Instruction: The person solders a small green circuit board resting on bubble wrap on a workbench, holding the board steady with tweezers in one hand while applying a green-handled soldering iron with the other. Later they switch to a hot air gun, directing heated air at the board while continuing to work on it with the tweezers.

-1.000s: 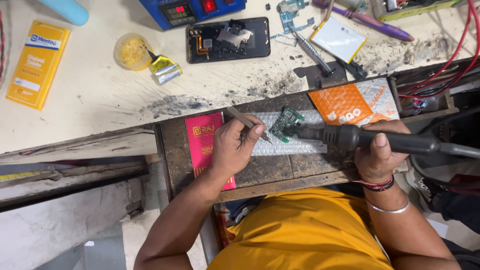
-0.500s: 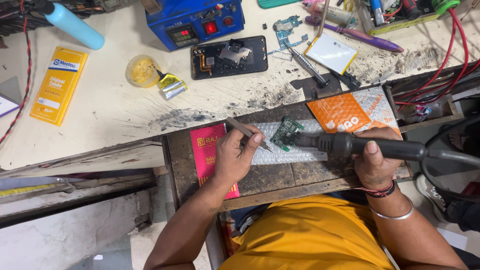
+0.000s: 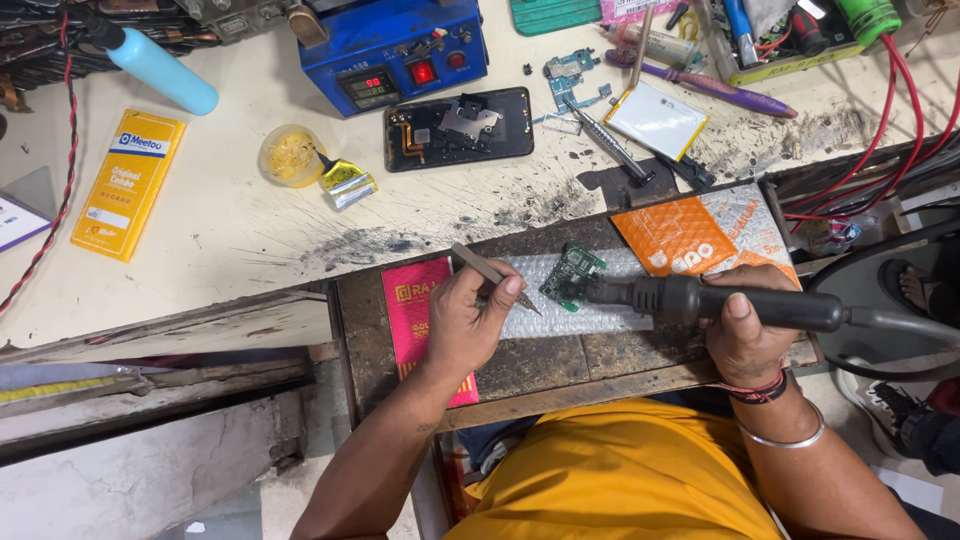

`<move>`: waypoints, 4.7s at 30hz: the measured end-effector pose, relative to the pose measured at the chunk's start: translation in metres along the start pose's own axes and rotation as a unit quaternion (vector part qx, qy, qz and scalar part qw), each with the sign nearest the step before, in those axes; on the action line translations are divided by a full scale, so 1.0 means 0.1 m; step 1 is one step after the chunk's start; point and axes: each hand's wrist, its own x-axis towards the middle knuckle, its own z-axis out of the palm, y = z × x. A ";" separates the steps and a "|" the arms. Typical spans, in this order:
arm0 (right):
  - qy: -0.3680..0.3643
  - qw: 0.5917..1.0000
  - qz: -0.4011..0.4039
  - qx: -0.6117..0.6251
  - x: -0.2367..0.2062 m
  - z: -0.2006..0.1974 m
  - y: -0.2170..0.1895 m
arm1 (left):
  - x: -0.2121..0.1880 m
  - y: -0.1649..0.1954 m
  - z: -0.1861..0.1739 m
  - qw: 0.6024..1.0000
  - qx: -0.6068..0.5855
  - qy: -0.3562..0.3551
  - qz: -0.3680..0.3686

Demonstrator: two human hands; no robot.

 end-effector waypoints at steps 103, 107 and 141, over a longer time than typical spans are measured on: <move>-0.073 0.984 -0.070 -0.144 0.13 0.29 -0.01 | 0.05 -0.13 -0.16 0.998 0.058 0.022 -0.002; -0.046 0.985 -0.054 -0.160 0.12 0.29 -0.01 | 0.05 -0.13 -0.15 0.998 0.051 0.030 0.012; -0.064 0.981 -0.068 -0.168 0.12 0.22 -0.02 | 0.06 -0.08 -0.14 0.997 0.073 0.018 0.000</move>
